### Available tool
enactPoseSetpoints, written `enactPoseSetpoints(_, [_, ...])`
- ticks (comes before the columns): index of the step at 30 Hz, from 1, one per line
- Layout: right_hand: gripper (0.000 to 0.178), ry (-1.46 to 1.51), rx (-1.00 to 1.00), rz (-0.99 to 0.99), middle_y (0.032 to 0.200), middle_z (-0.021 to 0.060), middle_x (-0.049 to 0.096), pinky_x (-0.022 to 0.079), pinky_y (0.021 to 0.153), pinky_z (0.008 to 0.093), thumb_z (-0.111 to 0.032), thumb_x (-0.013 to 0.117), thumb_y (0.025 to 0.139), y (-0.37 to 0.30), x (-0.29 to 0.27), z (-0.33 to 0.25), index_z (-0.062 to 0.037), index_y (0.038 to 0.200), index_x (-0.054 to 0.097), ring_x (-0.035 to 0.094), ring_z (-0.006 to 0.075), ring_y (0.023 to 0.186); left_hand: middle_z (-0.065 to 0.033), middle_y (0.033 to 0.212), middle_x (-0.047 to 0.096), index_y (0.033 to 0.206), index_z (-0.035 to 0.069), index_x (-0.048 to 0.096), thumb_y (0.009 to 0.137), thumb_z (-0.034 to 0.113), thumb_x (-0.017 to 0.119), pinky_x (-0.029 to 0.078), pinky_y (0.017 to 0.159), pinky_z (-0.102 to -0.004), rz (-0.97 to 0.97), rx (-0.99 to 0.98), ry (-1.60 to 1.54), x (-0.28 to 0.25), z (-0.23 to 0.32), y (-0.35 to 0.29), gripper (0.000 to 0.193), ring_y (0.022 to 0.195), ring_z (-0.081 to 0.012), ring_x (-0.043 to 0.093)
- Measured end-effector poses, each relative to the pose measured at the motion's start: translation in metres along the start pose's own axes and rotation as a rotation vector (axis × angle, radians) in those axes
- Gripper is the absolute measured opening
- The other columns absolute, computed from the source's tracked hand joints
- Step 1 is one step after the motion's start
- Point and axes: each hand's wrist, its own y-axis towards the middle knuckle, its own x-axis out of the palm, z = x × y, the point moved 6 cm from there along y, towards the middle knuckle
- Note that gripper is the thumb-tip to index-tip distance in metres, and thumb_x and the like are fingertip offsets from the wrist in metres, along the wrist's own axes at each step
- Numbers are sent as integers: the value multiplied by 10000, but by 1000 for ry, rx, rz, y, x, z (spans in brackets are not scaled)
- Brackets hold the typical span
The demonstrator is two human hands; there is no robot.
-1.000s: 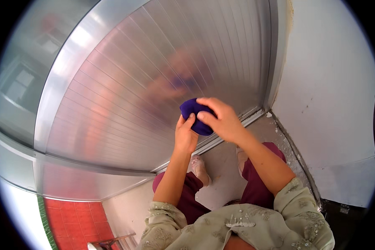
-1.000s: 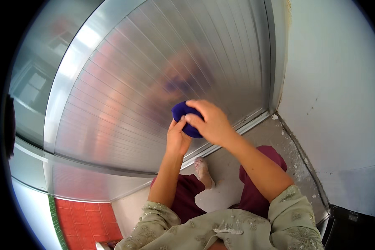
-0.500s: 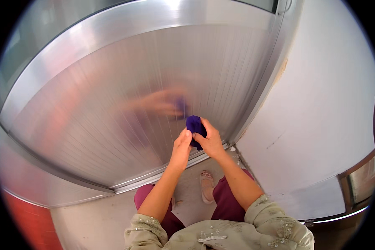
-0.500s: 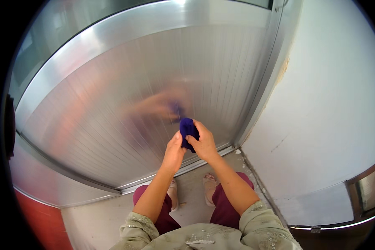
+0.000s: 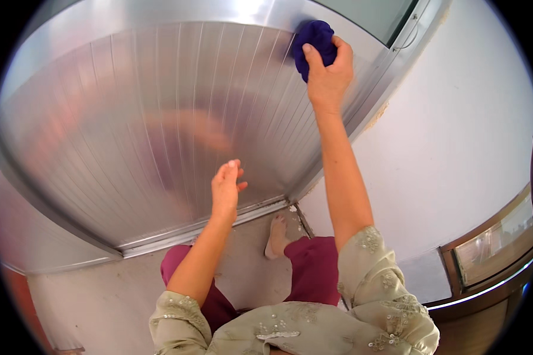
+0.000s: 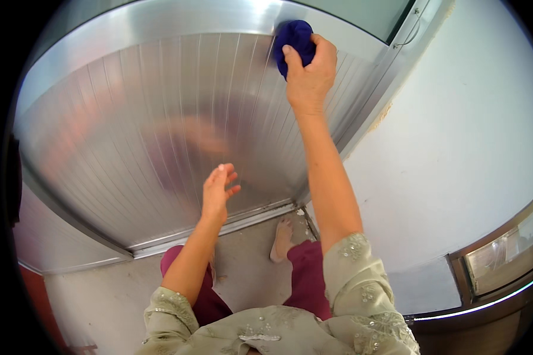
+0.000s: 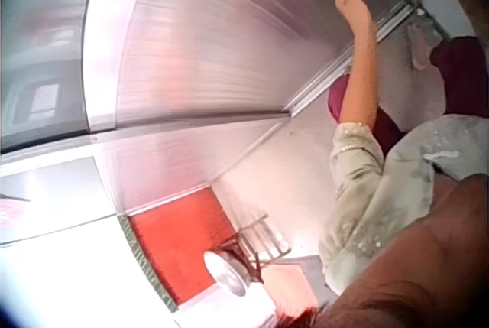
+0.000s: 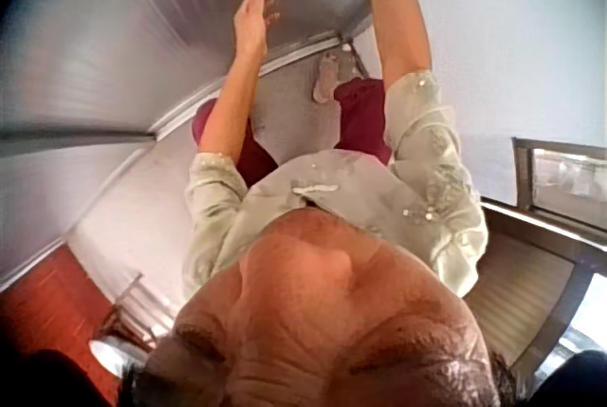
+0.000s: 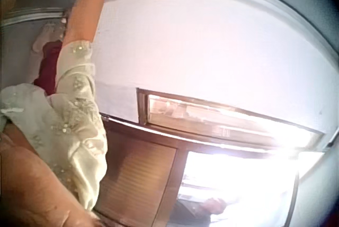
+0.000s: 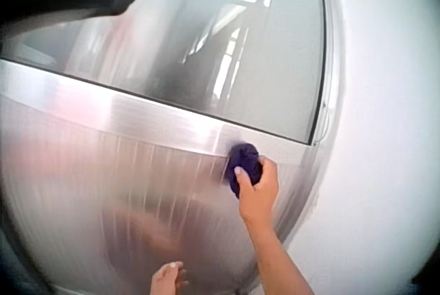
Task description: The person wipes a large, silver, corrugated metal surface with a purple cloth. They move the cloth in circular and vertical motions across the surface, covering different sections. At one point, they dip the cloth into a metal basin of water before continuing to wipe the surface.
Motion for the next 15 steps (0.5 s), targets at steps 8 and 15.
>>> enactPoseSetpoints(8, [361,-23,649,-164,819,120,567,451,703,341,-189,759,733,-278,-6,108,4,917,516,556,218,757,-109,1129,591,1130,15,557,960,319,463,475,823,-339,13,34,-46,-10,25,14,361,1044,-194,559])
enactPoseSetpoints(15, [315,-3,520,-101,781,95,595,456,672,326,-206,732,754,-170,-12,96,10,869,534,551,184,707,-104,1086,613,1109,19,564,955,307,472,476,813,-328,-51,-33,-80,6,14,9,340,999,-192,582])
